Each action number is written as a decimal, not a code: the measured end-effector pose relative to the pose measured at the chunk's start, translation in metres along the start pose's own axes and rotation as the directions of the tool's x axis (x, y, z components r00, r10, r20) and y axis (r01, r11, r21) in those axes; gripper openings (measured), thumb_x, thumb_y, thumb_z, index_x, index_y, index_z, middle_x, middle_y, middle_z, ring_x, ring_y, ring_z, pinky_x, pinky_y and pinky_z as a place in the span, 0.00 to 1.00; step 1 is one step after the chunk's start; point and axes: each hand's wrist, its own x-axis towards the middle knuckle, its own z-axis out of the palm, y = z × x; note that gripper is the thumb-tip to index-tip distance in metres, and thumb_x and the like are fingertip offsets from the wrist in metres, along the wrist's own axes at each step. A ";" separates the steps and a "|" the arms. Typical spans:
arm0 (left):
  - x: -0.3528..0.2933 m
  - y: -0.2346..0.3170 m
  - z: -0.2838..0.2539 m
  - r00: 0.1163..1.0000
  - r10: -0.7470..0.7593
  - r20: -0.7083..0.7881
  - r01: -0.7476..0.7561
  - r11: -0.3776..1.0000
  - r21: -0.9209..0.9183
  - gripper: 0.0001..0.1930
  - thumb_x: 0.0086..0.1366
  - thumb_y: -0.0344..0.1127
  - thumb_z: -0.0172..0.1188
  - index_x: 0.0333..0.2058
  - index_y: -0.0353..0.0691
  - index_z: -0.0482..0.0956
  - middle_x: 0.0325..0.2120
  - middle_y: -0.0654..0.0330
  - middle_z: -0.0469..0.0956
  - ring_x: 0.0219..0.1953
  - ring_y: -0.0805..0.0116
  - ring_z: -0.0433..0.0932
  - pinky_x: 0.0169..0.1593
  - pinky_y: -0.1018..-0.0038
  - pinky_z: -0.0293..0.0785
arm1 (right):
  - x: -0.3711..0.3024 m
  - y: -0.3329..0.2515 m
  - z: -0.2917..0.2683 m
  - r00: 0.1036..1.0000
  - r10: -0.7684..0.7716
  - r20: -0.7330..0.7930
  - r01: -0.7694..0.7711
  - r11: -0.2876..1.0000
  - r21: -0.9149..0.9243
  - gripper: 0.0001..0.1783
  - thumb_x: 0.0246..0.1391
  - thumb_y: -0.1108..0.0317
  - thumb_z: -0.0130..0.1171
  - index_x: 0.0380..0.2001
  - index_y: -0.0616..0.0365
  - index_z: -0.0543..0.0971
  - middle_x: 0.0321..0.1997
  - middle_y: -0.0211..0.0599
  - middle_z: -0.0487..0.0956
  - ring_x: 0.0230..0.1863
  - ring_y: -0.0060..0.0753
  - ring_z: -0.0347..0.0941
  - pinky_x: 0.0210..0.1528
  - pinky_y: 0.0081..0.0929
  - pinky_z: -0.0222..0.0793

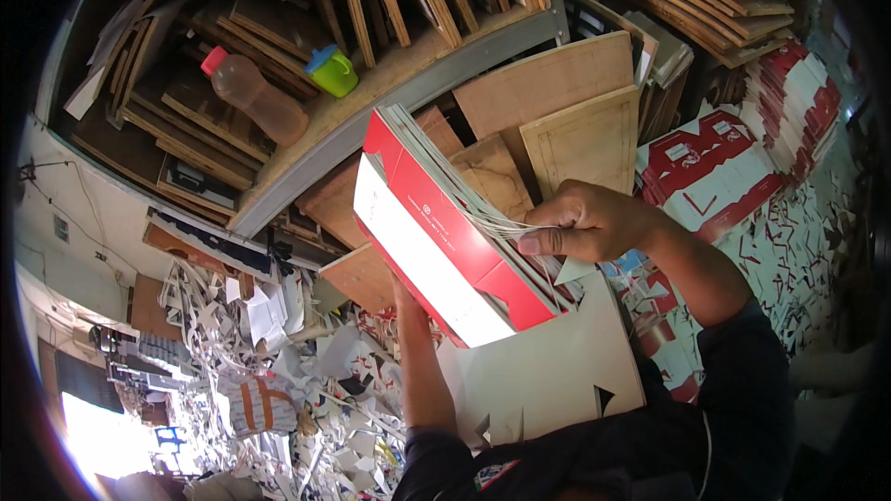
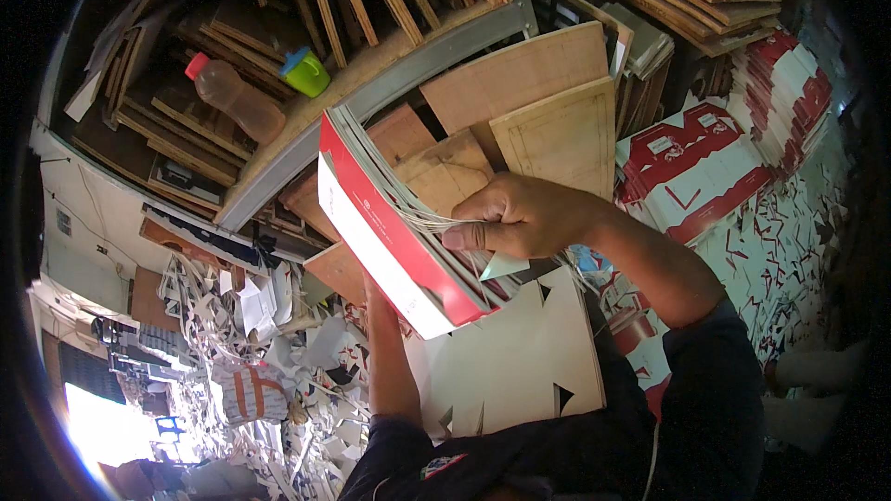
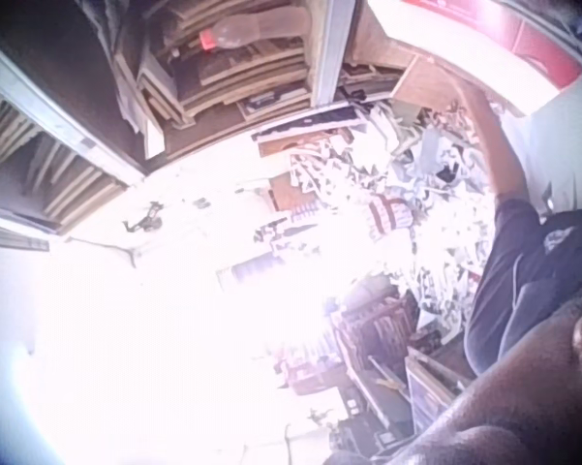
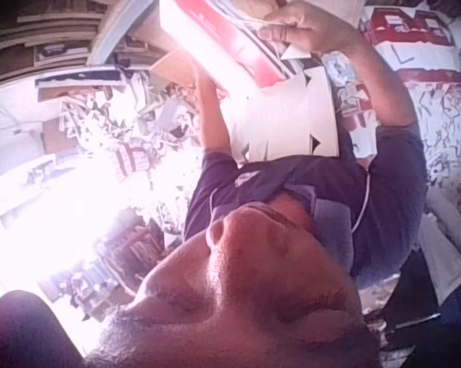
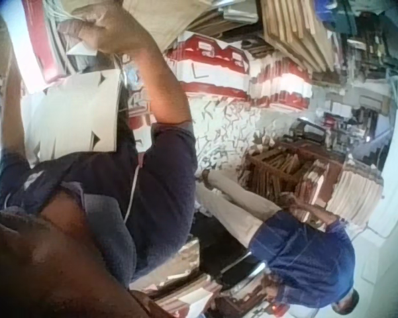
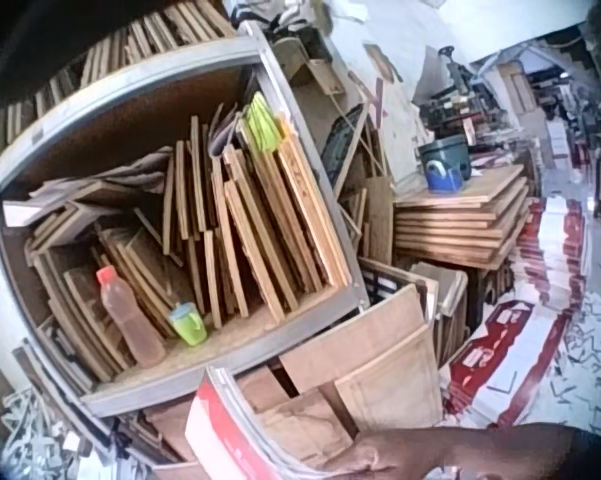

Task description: The person assembles red and white cardboard boxes by hand in a cluttered workshop. They fold the flaps, tuck in the tabs, and secure the structure, then place the finished boxes onto a stack.

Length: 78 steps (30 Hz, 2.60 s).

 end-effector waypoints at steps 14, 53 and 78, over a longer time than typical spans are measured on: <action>-0.054 0.084 -0.029 0.858 0.382 -0.345 -0.401 0.916 0.016 0.50 0.66 0.78 0.40 0.74 0.47 0.48 0.73 0.54 0.54 0.70 0.48 0.60 0.70 0.50 0.63 | -0.059 0.002 -0.074 0.424 -0.141 -0.895 0.761 0.591 0.268 0.15 0.71 0.58 0.50 0.31 0.54 0.73 0.17 0.24 0.67 0.11 0.19 0.53 0.15 0.21 0.54; -0.051 0.073 0.057 0.812 0.490 -0.317 -0.214 0.755 0.620 0.31 0.71 0.61 0.51 0.47 0.32 0.76 0.38 0.57 0.78 0.38 0.66 0.75 0.44 0.67 0.74 | -0.052 0.163 -0.023 0.836 0.247 -0.490 -0.136 0.958 0.252 0.27 0.46 0.62 0.79 0.47 0.61 0.80 0.42 0.33 0.85 0.42 0.25 0.79 0.48 0.29 0.75; -0.080 0.140 0.234 0.591 0.531 0.607 -0.558 -0.274 0.783 0.60 0.48 0.56 0.79 0.71 0.35 0.53 0.70 0.41 0.55 0.71 0.40 0.55 0.70 0.44 0.57 | -0.049 0.178 0.017 0.793 0.251 -0.554 -0.050 0.935 0.352 0.33 0.49 0.61 0.78 0.56 0.60 0.76 0.47 0.39 0.83 0.47 0.27 0.79 0.52 0.28 0.75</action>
